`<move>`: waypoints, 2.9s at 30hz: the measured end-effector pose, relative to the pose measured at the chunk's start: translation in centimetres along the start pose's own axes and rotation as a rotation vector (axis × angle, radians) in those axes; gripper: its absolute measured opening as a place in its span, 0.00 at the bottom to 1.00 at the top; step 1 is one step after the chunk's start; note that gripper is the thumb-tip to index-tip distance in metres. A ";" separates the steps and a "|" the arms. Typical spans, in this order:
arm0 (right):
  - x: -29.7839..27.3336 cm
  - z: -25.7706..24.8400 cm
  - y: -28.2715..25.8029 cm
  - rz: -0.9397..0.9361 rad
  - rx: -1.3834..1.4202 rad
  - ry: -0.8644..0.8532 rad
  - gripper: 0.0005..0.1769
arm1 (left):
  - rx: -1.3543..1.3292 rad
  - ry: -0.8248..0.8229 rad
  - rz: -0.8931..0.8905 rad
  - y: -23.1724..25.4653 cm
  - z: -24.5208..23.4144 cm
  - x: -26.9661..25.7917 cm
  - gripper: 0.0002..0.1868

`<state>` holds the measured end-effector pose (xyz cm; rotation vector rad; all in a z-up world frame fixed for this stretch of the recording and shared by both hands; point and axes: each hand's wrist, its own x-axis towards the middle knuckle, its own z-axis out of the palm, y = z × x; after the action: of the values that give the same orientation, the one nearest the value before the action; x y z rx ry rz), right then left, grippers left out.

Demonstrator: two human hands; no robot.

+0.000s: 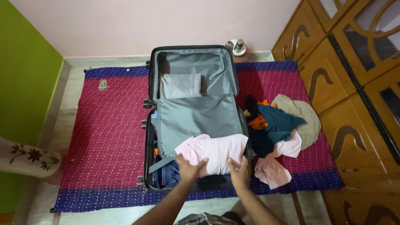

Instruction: The person folds various clothing items, including a teal shirt, an orange t-shirt, and beige pants, and places them into an open suitcase. The person arranges the folded clothes neatly inside the luggage.

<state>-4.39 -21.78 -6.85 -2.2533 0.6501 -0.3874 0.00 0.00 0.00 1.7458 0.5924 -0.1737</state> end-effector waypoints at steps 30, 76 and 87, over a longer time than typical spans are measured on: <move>6.3 -8.6 -7.6 1.046 1.126 -0.975 0.38 | -0.542 -0.585 -0.235 7.3 -3.2 2.2 0.35; 43.3 20.5 -16.2 0.666 1.413 -0.578 0.26 | 0.766 -0.709 0.442 0.0 -5.3 -2.1 0.40; 40.5 26.2 -10.3 1.126 1.230 -0.320 0.32 | 1.096 -0.876 0.474 -16.4 0.2 3.0 0.33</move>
<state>44.43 -23.18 -13.89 -0.5787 0.9966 0.1529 -5.18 3.14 -15.55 2.4835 -0.7076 -0.9974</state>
